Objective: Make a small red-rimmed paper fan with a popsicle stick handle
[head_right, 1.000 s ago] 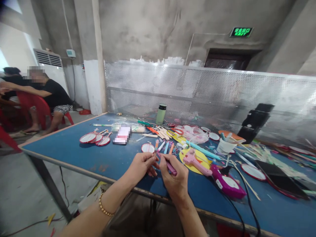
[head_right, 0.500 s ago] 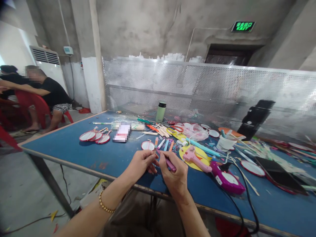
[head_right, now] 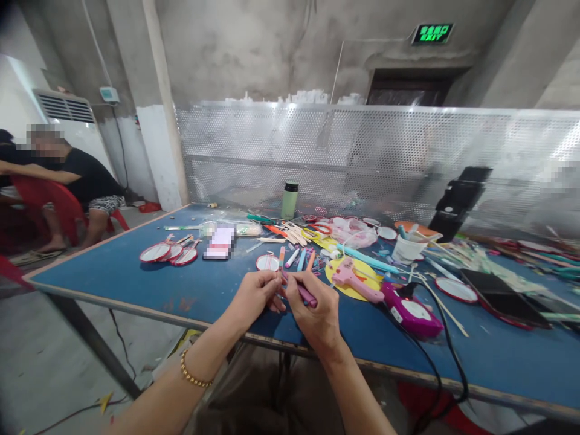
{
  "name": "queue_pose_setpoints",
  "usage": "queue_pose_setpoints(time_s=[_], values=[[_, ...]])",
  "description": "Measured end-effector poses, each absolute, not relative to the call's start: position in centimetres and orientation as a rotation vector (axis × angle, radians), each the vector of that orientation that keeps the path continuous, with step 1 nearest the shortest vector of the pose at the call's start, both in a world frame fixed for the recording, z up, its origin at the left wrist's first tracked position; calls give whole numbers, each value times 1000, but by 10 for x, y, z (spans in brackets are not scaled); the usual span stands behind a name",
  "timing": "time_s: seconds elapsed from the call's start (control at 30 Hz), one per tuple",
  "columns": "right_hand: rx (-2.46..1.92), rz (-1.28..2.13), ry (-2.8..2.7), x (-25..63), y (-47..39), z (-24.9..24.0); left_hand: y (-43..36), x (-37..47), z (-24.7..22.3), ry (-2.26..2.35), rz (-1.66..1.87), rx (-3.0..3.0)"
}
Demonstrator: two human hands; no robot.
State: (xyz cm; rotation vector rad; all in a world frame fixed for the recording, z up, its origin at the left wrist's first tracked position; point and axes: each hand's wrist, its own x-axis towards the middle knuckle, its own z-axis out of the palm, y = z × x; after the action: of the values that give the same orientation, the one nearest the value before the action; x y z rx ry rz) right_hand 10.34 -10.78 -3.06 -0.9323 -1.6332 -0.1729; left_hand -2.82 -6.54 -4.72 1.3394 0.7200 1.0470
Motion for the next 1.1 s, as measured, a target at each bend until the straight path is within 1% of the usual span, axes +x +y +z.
queue_pose_setpoints(time_s=[0.57,1.1], values=[[-896,-225,-1643,103,-107,-31,-66,-28,-49,707,1084,1373],[-915,-178,-1635,103,-107,-33,-68,-28,-47,724,1075,1391]])
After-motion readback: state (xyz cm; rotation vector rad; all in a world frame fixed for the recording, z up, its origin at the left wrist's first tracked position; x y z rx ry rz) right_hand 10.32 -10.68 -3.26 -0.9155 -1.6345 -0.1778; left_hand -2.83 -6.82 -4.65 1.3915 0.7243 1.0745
